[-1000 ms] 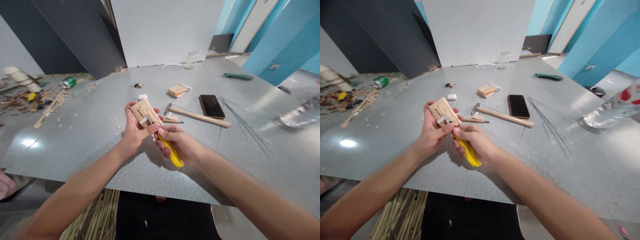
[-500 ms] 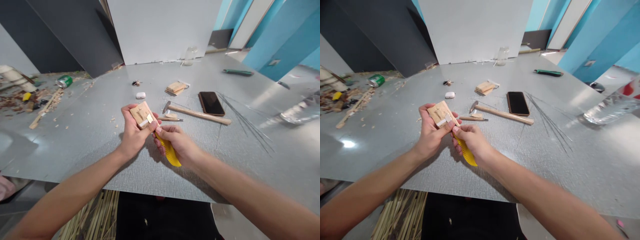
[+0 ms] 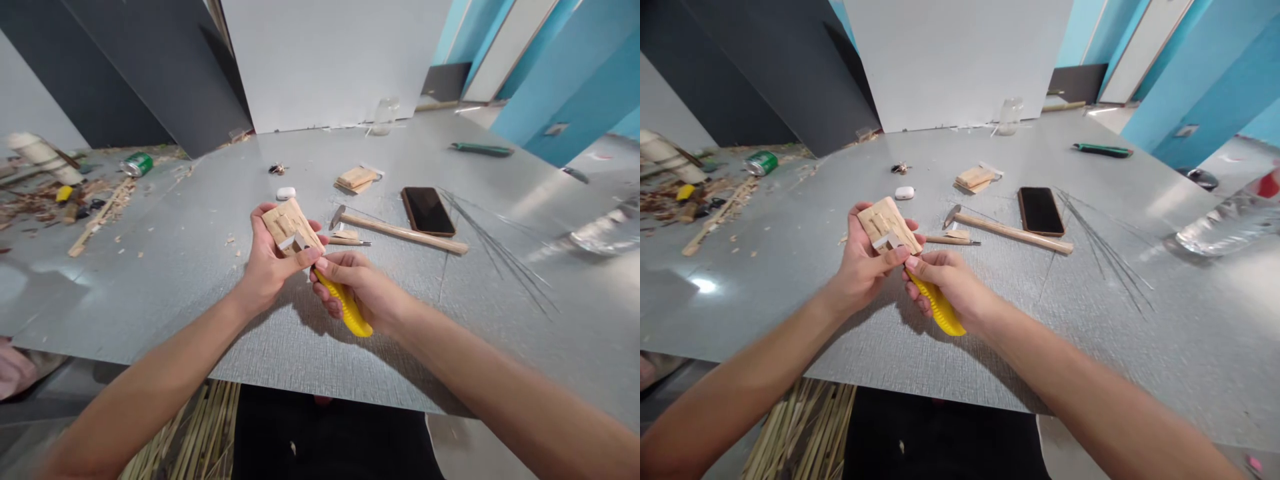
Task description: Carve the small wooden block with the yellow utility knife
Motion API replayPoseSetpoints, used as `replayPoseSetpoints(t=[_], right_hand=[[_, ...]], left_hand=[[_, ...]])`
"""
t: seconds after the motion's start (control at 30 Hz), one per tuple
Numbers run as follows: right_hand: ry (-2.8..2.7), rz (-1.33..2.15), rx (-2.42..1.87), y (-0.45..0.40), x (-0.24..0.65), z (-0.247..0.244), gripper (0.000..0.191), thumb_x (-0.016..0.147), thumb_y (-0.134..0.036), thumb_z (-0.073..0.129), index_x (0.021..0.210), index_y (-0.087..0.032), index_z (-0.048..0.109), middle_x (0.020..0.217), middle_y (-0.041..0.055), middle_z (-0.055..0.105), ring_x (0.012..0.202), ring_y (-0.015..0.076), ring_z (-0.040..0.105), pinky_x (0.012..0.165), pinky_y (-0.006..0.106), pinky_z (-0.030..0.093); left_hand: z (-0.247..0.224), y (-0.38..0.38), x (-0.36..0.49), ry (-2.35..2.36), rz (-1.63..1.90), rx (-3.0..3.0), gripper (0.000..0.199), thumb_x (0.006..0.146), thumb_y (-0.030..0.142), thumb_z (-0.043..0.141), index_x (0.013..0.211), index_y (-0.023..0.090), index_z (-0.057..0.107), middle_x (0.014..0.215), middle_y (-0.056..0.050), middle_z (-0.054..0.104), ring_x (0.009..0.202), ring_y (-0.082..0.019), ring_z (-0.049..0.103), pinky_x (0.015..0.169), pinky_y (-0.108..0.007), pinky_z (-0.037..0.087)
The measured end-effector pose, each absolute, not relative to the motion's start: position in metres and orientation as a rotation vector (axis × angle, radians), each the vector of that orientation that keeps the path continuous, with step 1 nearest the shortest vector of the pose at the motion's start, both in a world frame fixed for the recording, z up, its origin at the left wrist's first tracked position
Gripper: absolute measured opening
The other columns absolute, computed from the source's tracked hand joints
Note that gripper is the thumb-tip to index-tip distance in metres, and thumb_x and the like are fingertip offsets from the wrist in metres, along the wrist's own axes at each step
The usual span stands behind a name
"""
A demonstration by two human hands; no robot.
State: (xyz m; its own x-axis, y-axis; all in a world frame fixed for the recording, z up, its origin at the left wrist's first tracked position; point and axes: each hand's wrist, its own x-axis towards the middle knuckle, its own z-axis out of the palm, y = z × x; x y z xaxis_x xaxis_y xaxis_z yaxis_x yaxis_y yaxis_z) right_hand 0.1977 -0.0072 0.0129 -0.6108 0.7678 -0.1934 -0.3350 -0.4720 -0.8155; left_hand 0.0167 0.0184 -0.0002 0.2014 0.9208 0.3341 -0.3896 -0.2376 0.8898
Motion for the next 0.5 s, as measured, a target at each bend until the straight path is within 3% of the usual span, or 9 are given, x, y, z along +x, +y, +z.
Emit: replayPoseSetpoints(t=[0.5], right_hand=[[-0.942,1.914,-0.886,-0.015,0.183,0.008,0.037,0.089,-0.042,0.084,0.071,-0.018,0.063,0.063,-0.0008,0.061,0.046,0.0084,0.05,0.044,0.021,0.04]], left_hand=[[-0.006,0.018,0.021,0.698,1.433,1.332,0.073,0.084,0.026,0.095,0.121,0.033,0.032,0.111,0.001,0.076,0.093,-0.021,0.082,0.09,-0.043,0.068]])
